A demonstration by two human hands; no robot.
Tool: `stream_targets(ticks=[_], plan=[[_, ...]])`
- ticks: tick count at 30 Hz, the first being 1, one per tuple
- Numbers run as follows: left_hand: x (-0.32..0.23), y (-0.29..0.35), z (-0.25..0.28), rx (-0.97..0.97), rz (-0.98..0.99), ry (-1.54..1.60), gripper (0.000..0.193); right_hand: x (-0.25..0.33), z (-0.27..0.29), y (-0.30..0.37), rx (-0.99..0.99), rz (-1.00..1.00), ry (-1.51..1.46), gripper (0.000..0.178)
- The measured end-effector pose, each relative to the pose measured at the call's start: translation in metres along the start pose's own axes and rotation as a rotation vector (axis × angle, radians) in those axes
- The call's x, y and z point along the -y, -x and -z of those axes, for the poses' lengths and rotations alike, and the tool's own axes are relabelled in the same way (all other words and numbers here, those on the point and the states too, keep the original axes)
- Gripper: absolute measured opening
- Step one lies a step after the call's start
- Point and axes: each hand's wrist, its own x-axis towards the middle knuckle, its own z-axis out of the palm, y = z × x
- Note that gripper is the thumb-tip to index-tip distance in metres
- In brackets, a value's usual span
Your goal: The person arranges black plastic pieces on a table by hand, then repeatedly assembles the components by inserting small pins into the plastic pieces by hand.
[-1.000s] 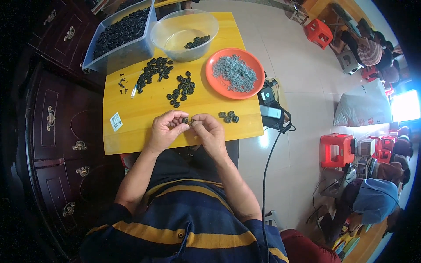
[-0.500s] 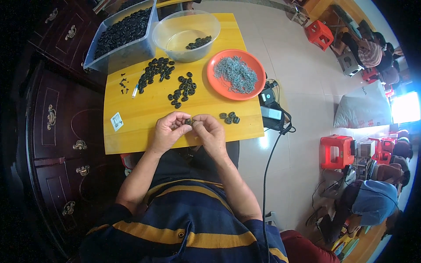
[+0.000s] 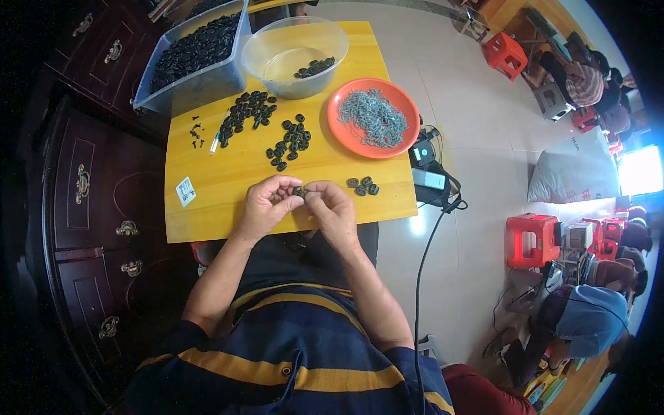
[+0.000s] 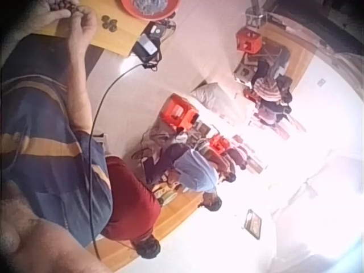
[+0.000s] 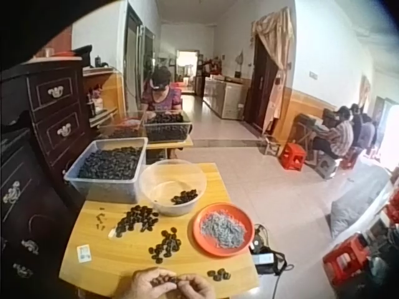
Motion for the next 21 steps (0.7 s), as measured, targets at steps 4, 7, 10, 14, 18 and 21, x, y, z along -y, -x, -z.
stream_targets(ticks=[4,7,10,14,18,21], plan=[[-0.001,0.0,-0.004,0.007,-0.022,-0.053,0.026,0.002,0.0,0.0,-0.001,0.024,0.009,0.013],[-0.002,0.0,-0.003,0.007,-0.031,-0.07,0.026,0.003,0.001,0.0,0.011,-0.003,0.015,0.014],[-0.006,-0.002,-0.002,0.016,-0.055,-0.104,0.025,0.006,0.001,0.0,0.018,-0.009,-0.009,0.015],[-0.019,-0.005,0.003,0.052,-0.066,-0.165,0.024,0.017,-0.001,0.001,0.031,-0.079,-0.018,0.017],[-0.024,-0.008,0.005,0.094,-0.122,-0.251,0.023,0.017,0.0,0.002,0.054,-0.114,-0.025,0.019],[-0.029,-0.01,0.004,0.129,-0.159,-0.32,0.028,0.019,-0.006,0.005,-0.021,-0.114,-0.061,0.018]])
